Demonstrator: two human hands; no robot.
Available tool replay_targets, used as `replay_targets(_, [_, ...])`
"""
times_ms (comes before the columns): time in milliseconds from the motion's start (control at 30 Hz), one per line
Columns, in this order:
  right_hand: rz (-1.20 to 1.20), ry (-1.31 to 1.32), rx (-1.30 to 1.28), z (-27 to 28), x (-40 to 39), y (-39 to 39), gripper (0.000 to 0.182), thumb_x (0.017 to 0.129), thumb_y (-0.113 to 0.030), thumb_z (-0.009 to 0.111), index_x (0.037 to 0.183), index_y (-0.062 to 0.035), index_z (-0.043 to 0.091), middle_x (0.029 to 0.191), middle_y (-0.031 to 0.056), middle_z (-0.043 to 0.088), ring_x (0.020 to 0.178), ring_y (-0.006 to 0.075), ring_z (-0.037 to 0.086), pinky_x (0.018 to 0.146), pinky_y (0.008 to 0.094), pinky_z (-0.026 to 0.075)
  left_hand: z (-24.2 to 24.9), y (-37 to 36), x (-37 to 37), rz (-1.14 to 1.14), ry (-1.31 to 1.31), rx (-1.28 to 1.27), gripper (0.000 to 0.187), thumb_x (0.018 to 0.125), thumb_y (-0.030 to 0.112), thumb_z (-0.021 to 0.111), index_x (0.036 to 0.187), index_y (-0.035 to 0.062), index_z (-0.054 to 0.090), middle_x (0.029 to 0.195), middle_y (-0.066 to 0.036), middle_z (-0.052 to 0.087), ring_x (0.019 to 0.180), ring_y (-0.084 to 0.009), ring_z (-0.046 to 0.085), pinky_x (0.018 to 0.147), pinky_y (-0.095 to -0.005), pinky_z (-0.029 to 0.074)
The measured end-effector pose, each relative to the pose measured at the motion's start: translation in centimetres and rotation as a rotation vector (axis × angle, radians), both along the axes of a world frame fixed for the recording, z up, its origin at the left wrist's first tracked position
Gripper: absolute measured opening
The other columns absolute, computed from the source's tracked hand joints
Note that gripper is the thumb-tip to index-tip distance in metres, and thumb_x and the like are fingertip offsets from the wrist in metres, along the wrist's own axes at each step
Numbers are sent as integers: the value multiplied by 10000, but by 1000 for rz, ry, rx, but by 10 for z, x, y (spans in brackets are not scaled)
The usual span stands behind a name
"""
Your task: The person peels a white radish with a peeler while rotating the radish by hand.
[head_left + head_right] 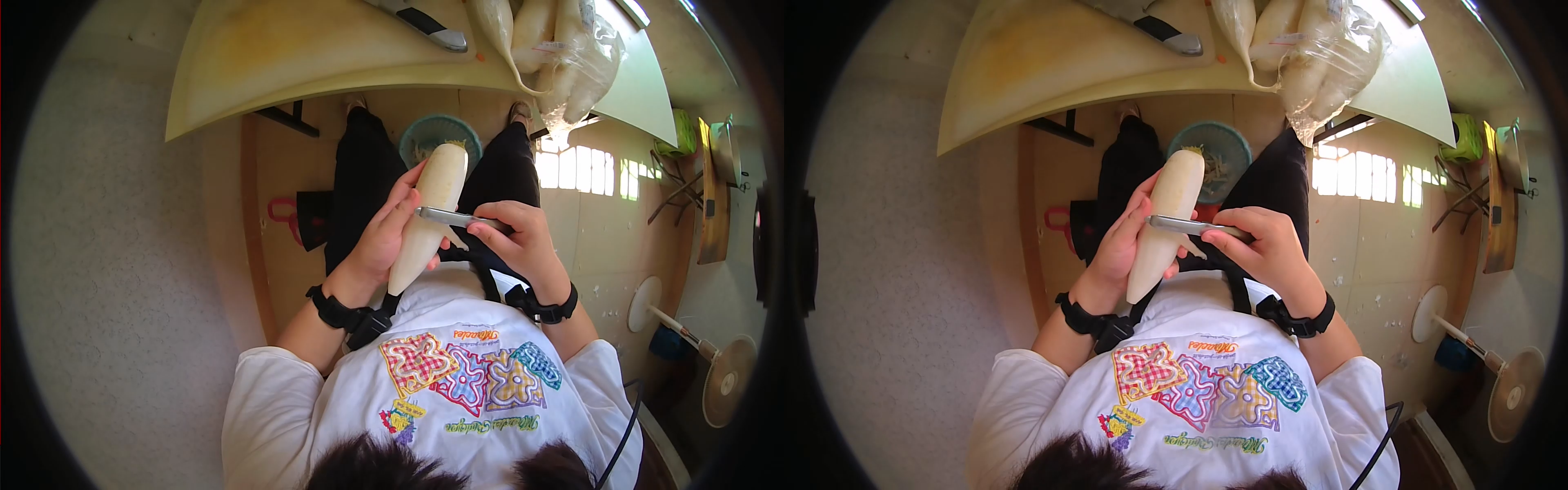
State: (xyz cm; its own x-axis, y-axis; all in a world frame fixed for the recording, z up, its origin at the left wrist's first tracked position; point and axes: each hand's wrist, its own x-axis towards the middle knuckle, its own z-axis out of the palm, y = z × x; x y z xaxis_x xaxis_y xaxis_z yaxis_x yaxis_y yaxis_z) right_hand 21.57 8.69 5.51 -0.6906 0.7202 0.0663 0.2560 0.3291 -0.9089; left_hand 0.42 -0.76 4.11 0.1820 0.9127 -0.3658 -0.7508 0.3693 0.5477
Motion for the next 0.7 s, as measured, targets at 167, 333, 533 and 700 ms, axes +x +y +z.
replay_targets(167, [-53, -19, -41, 1, -1, -1, 183, 860, -138, 788, 959, 3, 725, 740, 83, 656, 607, 141, 563, 571, 276, 440, 1, 0, 1, 1, -12, -1, 591, 1069, 454, 405, 1581, 266, 176, 1234, -144, 566, 811, -237, 649, 528, -359, 561])
replay_targets(333, [-112, -11, -41, -7, 3, 4, 178, 866, -149, 787, 953, 0, 741, 689, 72, 619, 574, 114, 488, 543, 276, 397, -2, -6, 3, -17, -117, -3, 574, 1072, 445, 402, 1577, 287, 180, 1216, -132, 541, 809, -235, 640, 535, -358, 558])
replay_targets(533, [-140, 3, -45, -5, 0, 4, 177, 866, -146, 790, 949, 4, 743, 691, 66, 620, 579, 107, 502, 538, 268, 396, 3, -5, 1, -5, -109, 16, 563, 1075, 433, 393, 1576, 293, 177, 1213, -141, 541, 819, -239, 639, 537, -360, 559])
replay_targets(700, [-153, 29, -46, -4, -2, 6, 182, 862, -150, 797, 943, 4, 746, 708, 68, 635, 583, 98, 514, 537, 259, 402, 4, -2, -1, -4, -103, 35, 572, 1075, 430, 394, 1578, 283, 166, 1223, -150, 541, 816, -240, 643, 536, -360, 562])
